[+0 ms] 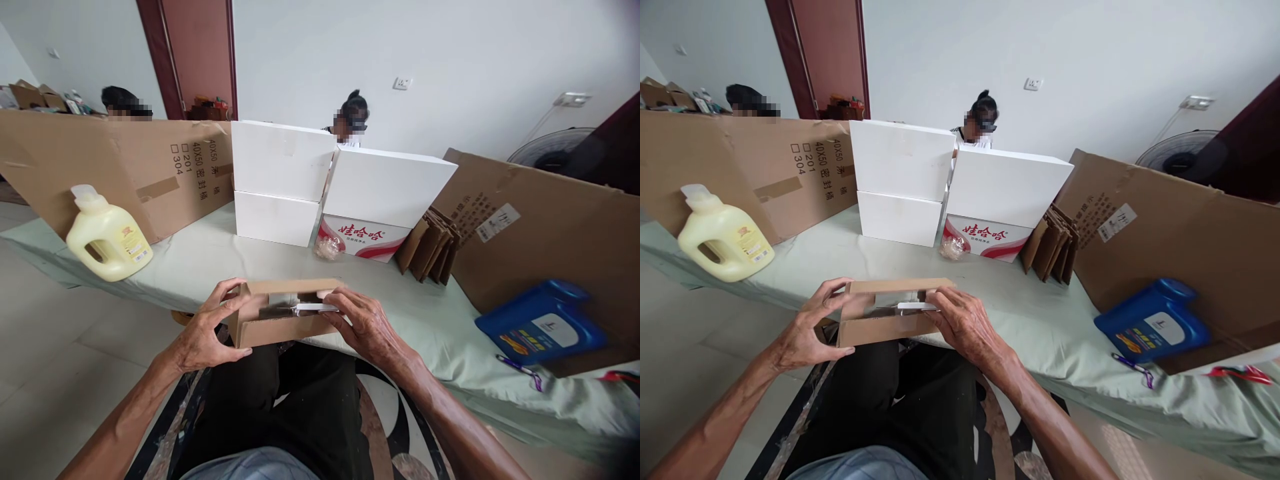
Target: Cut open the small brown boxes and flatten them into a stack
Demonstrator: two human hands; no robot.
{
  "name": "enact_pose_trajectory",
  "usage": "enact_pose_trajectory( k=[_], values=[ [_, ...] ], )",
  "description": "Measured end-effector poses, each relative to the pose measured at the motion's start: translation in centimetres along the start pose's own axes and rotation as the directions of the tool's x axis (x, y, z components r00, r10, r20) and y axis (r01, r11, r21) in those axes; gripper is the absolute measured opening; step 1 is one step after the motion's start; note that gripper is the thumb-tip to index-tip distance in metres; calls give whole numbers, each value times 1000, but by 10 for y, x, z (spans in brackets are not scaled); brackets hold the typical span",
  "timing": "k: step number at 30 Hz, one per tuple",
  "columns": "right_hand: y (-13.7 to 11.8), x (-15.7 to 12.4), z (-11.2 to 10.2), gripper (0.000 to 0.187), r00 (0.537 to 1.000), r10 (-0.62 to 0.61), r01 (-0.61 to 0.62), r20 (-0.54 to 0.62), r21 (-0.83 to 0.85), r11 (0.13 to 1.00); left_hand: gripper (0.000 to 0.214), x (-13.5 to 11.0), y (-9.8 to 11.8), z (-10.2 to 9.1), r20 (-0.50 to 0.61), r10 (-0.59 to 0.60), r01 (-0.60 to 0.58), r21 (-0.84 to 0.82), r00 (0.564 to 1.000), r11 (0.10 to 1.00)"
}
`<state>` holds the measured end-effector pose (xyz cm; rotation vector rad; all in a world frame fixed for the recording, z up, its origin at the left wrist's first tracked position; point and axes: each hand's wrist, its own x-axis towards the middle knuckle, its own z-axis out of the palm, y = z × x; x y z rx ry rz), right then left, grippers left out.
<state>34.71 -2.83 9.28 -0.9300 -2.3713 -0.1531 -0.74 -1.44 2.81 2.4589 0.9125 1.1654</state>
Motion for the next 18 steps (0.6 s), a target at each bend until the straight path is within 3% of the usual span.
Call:
enact_pose_trajectory(
  k=[3,6,13,18],
  values=[
    [1,-1,0,13,1000,-2,1,-18,-5,1000,103,-1,2,-2,44,-35,36,-1,998,999],
    [-2,0,-1,17,1000,-8,8,1,-31,999,105,-1,4,-3,49,-41,41,-4,998,999],
    [-6,5,-5,24,999,-7,12,41,-110,994,83,-4,1,-3,47,-51,51,9,998,999],
    [22,-13,-8,20,999,37,-35,20,-91,995,69,-10,-4,-5,33,-79,77,62,996,995]
  ],
)
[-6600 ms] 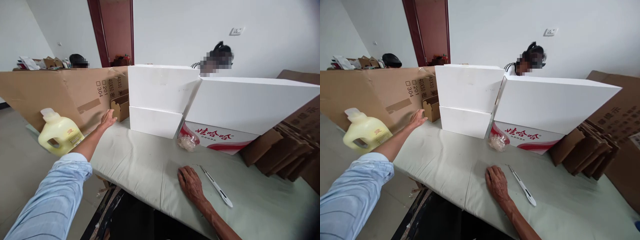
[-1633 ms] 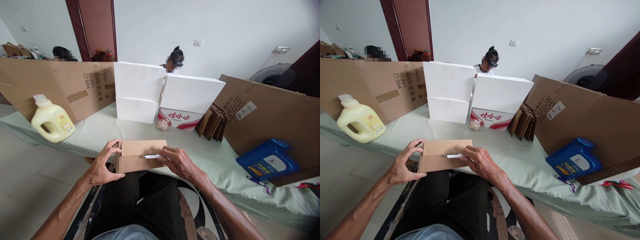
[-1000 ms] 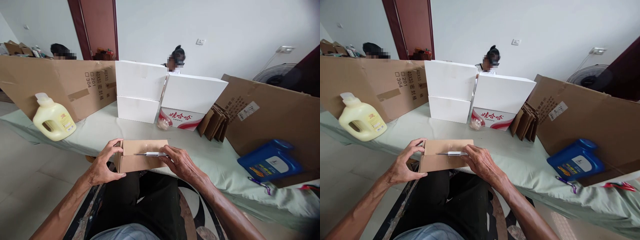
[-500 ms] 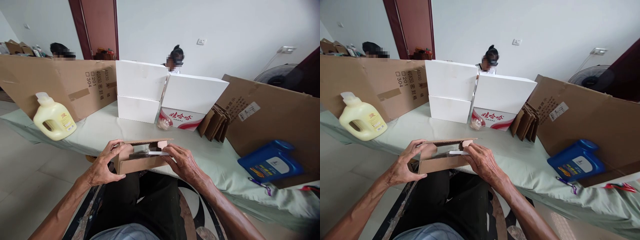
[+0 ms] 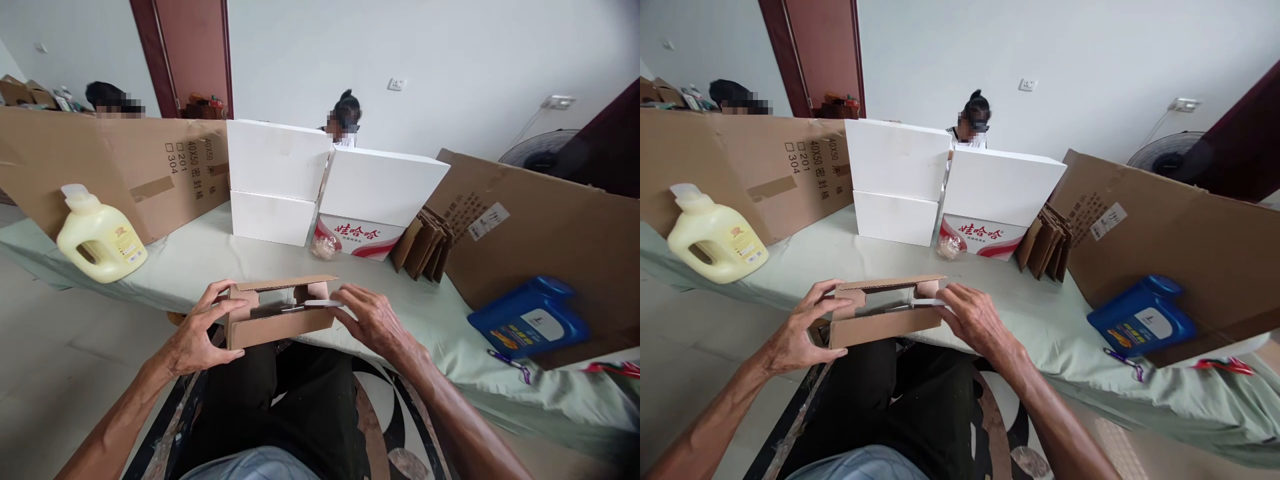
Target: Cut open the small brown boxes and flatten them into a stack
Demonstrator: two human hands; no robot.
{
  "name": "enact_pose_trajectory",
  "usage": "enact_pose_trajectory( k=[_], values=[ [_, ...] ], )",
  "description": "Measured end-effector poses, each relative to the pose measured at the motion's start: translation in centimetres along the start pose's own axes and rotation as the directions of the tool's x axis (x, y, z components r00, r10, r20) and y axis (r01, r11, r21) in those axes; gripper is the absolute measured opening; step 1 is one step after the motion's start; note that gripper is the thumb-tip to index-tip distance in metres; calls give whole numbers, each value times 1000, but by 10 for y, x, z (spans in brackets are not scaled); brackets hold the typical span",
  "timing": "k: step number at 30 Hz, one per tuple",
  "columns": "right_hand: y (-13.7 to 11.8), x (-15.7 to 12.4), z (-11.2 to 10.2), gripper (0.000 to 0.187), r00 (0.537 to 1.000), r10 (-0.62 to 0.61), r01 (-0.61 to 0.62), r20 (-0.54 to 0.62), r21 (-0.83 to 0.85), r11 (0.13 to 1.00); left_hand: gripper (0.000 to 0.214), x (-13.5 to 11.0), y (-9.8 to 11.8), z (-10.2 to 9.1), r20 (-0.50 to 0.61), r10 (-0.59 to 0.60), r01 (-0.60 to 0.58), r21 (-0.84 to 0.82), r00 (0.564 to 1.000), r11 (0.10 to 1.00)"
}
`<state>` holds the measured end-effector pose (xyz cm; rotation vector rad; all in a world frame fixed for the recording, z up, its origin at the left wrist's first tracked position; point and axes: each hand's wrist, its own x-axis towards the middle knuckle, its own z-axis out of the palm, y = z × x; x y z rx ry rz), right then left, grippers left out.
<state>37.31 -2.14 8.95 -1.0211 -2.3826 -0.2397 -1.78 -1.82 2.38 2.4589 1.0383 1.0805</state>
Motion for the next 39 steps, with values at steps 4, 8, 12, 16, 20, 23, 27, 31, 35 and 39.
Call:
enact_pose_trajectory(
  k=[4,8,12,16,20,23,27,31,35,39],
  values=[
    [52,-38,19,23,939,316,-302,-135,114,946,66,-4,-5,-2,-30,-32,33,22,999,999],
    [95,-80,61,27,762,639,-638,-102,50,768,75,-5,-9,-3,-31,-62,62,5,998,998],
    [109,-102,101,31,699,704,-708,-125,23,706,86,-5,-13,-3,-20,-118,118,2,993,993],
    [102,-85,109,40,754,633,-628,-176,90,773,97,-4,-15,-5,-3,-134,134,24,991,991],
    [64,-30,86,41,862,444,-397,-245,221,891,98,-1,-19,-13,58,-135,132,57,989,990],
    [25,15,68,61,956,182,-108,-230,298,948,93,6,-21,-23,108,-113,101,115,988,988],
    [-5,49,69,73,992,69,-25,-108,367,930,80,20,-16,-38,104,-75,55,176,992,983],
    [-1,60,83,86,994,67,-31,-91,349,937,63,37,-6,-47,109,-19,-4,207,994,978],
    [13,68,86,101,992,66,-37,-108,253,967,58,49,-4,-50,152,-10,-22,208,988,978],
    [20,72,84,94,998,52,-42,-33,266,963,60,57,-5,-50,192,-39,-3,213,981,977]
  ],
)
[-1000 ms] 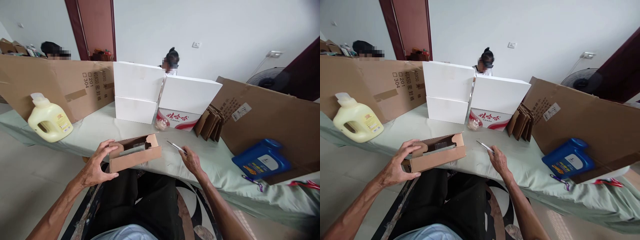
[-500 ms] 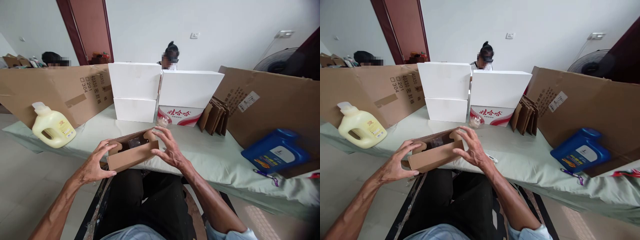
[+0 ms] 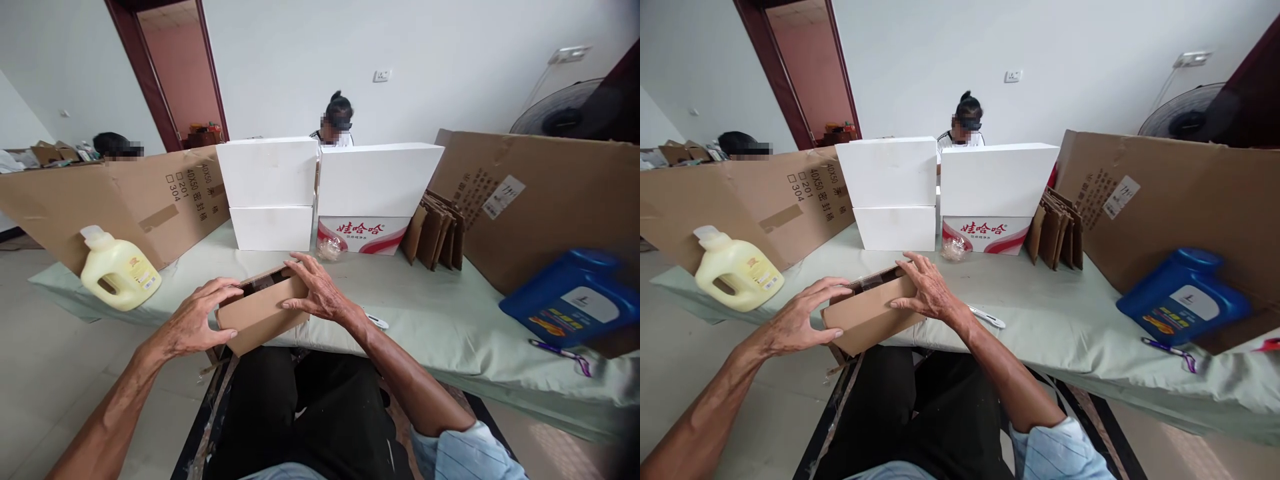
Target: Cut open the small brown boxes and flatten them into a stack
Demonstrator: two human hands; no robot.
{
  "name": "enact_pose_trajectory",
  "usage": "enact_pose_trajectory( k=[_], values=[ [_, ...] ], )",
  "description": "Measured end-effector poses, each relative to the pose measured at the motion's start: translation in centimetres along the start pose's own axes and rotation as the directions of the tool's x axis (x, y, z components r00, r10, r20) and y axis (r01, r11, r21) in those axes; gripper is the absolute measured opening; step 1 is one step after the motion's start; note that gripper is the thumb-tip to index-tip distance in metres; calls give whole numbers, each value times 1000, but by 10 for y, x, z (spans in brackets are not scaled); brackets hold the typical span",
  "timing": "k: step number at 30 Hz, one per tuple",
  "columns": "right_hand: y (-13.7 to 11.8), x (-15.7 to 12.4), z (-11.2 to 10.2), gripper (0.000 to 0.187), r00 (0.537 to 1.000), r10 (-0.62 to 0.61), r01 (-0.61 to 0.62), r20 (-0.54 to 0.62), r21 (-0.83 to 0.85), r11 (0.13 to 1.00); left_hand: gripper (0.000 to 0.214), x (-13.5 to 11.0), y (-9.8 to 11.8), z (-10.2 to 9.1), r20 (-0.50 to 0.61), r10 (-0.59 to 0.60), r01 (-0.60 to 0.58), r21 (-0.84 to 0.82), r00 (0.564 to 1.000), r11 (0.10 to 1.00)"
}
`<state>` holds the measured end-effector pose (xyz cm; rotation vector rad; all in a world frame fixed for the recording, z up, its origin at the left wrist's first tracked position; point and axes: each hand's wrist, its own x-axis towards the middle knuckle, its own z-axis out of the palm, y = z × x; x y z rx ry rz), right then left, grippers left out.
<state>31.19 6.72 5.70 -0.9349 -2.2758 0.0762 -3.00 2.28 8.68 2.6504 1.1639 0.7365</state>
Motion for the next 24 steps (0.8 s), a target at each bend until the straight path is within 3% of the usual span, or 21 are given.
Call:
enact_pose_trajectory(
  k=[6,11,17,21,24],
  values=[
    [-4,-1,5,89,999,-1,1,-39,-1,1000,39,23,10,8,-69,-169,161,-107,983,981],
    [-7,-1,10,95,998,10,-11,-57,-10,1000,41,46,18,17,-86,-286,275,-129,954,953],
    [-10,-3,13,88,997,-5,2,-83,-40,999,26,63,27,18,-156,-246,205,-238,957,949],
    [-13,-4,17,61,995,8,-15,-99,-66,998,23,62,33,21,-242,-207,147,-247,948,958],
    [-15,-1,20,41,993,62,-71,-102,-88,994,22,60,37,25,-328,-114,63,-162,938,985]
  ],
)
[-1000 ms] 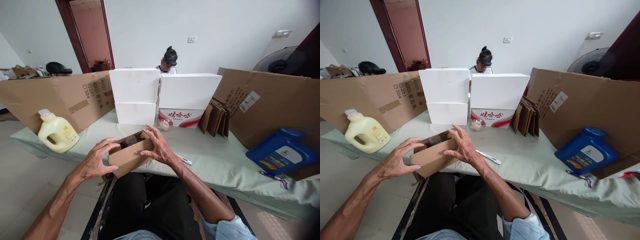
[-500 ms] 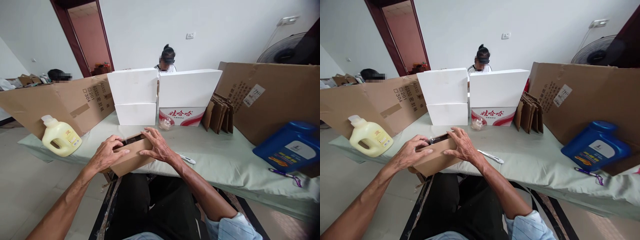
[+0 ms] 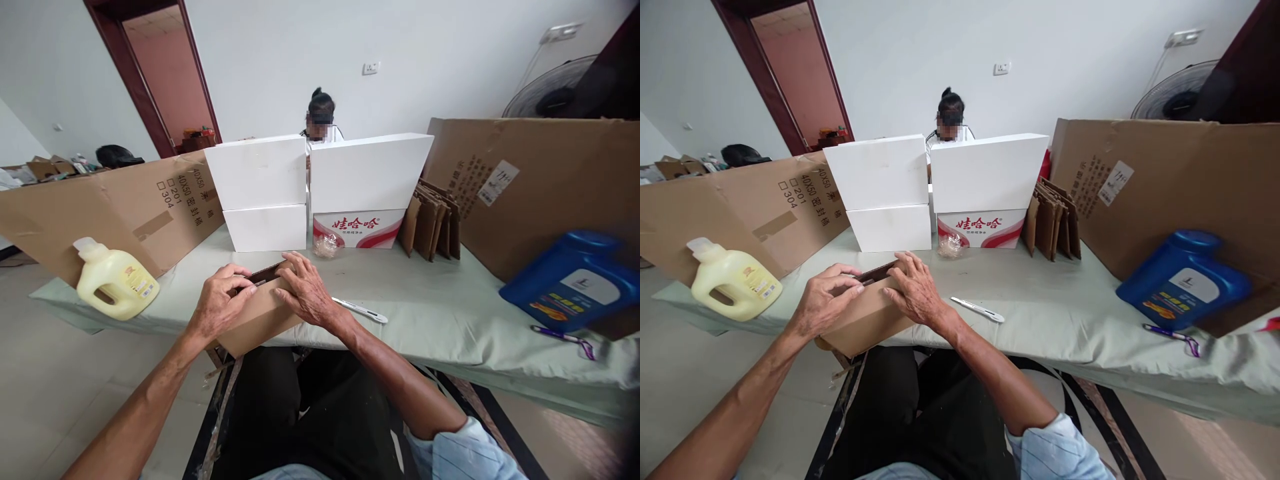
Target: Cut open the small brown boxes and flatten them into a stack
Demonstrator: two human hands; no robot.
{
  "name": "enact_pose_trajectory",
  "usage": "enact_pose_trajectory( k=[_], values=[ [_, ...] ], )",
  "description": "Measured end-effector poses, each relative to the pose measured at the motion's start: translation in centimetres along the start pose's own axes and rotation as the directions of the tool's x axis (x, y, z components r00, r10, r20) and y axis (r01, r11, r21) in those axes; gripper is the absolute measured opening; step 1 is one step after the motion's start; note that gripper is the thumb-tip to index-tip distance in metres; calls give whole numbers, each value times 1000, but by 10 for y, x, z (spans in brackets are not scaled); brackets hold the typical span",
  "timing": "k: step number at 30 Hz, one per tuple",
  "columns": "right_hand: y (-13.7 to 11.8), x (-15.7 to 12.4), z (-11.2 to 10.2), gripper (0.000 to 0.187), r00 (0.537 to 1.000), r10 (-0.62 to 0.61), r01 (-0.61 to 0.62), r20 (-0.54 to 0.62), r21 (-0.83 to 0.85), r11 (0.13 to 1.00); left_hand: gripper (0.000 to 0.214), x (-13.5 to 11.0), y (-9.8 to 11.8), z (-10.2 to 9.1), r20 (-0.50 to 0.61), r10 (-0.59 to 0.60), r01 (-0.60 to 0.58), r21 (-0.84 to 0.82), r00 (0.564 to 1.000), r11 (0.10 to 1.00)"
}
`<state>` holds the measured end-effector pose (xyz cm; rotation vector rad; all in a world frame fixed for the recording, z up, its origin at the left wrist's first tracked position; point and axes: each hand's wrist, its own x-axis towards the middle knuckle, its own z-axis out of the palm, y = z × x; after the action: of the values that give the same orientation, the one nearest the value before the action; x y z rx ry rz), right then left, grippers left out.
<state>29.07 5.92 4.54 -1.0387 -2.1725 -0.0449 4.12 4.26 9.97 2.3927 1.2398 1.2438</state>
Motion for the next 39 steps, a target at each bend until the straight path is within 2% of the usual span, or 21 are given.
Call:
enact_pose_trajectory(
  k=[4,6,12,14,17,21,23,26,28,29,30,32,35,37,39],
  values=[
    [-4,7,3,37,997,69,-69,18,-2,998,24,-6,2,4,-100,225,-219,69,969,973],
    [-5,11,4,38,996,84,-84,37,5,996,23,-11,1,5,-126,292,-285,70,948,956],
    [-2,20,8,38,994,99,-99,52,3,995,20,-24,3,5,-150,329,-333,2,932,943],
    [-2,22,8,36,993,108,-109,56,3,994,16,-26,7,1,-186,271,-289,-73,944,955],
    [-3,25,9,35,988,132,-133,79,12,991,11,-24,11,-5,-243,75,-144,-281,967,949],
    [-2,25,13,37,990,131,-133,52,42,990,19,-19,6,-2,-116,-166,71,-569,979,820],
    [-2,23,14,34,993,121,-121,1,71,990,20,-19,2,3,-92,-234,129,-617,968,776],
    [-11,19,7,24,977,108,-72,-186,193,979,19,-20,1,11,-126,-243,110,-635,962,765],
    [-23,16,-3,22,949,127,-21,-289,343,939,18,-21,3,14,-144,-208,74,-624,968,777],
    [-30,15,-9,23,943,154,-12,-294,432,902,18,-22,5,15,-149,-185,57,-611,971,789],
    [-37,13,-15,24,946,190,-27,-261,523,852,17,-22,6,16,-153,-159,38,-593,975,804],
    [-49,11,-24,31,958,263,-118,-116,677,726,18,-23,8,18,-168,-103,-7,-551,980,834],
    [-57,8,-27,40,941,326,-264,86,790,554,19,-23,8,21,-187,-31,-62,-472,982,879],
    [-57,7,-24,40,935,328,-289,136,830,478,20,-24,7,23,-188,4,-84,-416,982,906],
    [-55,7,-20,40,937,324,-270,128,855,443,19,-24,6,23,-181,33,-99,-374,983,922]
  ],
)
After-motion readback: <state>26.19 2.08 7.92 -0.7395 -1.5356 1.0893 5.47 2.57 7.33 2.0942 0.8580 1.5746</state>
